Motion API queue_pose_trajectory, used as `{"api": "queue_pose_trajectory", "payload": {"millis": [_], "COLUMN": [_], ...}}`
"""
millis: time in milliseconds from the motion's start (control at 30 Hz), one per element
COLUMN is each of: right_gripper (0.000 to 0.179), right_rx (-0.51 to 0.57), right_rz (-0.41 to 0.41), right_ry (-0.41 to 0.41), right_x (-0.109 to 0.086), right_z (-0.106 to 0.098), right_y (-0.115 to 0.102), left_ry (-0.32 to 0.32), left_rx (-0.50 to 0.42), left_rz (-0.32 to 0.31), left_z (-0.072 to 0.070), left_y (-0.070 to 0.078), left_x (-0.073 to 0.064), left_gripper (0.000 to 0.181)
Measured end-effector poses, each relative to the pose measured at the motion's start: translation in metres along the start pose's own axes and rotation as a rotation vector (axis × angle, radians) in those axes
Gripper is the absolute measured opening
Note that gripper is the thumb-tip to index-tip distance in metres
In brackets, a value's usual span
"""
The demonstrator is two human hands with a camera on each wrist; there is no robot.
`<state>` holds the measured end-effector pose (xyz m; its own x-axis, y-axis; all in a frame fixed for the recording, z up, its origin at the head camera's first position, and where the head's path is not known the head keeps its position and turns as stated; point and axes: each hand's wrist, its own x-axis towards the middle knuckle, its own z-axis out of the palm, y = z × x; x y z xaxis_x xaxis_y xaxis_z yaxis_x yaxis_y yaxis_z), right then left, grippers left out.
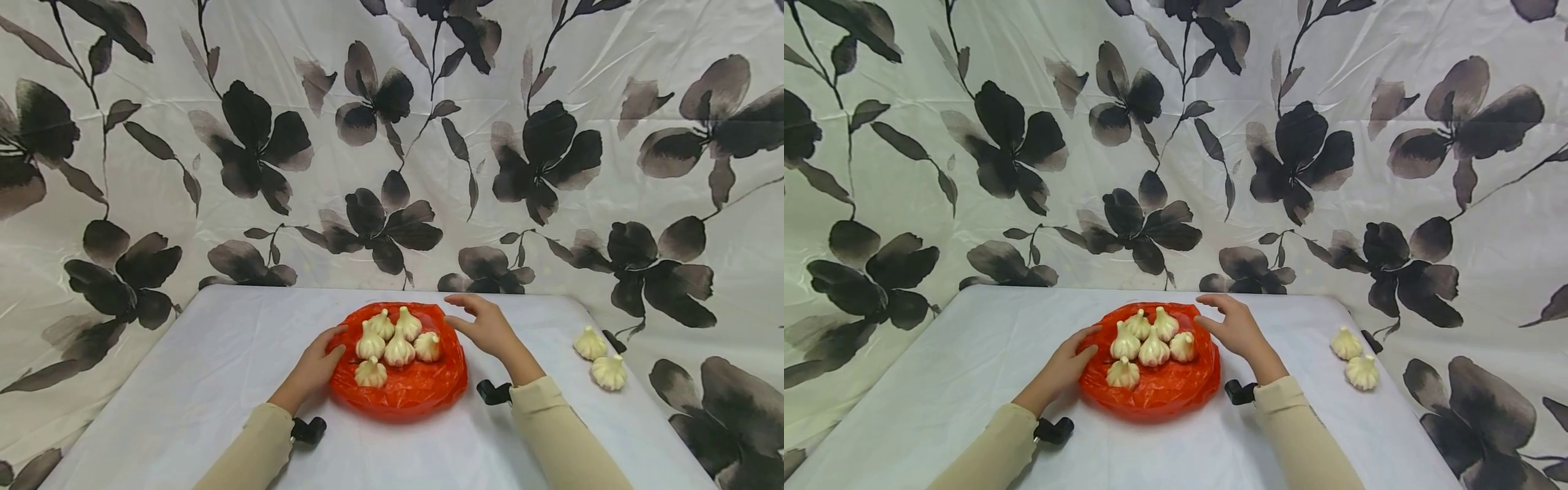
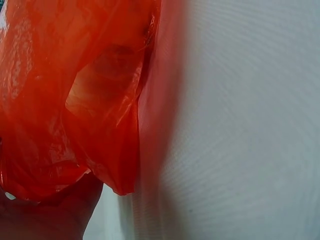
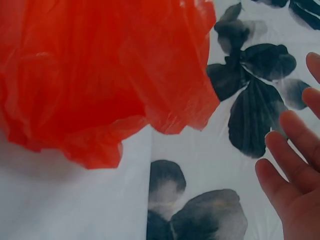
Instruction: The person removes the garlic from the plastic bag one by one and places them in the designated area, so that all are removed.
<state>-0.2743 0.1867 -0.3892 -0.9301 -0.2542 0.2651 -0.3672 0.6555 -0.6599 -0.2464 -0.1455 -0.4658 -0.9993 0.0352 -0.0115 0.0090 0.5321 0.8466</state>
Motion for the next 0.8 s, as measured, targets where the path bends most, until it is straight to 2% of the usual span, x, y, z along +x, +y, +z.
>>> {"api": "queue_pose_trajectory", "payload": {"millis": [500,800], "right_gripper": [0.042,0.042], "right_rx": [0.124,0.123], "right_rz": [0.063,0.116], "right_ry": [-0.101,-0.122], "right_x": [0.018,0.027], "right_z": [0.01,0.017], "right_y": [-0.013,-0.021], "left_ry": [0.002,0.001], "left_rx": [0.02,0.036], "left_rz": [0.009,0.025], "left_z": [0.002,0.002], "left_y": [-0.001,0.001], "left_x": [0.002,0.002], "left_gripper": [0.049,0.048]}}
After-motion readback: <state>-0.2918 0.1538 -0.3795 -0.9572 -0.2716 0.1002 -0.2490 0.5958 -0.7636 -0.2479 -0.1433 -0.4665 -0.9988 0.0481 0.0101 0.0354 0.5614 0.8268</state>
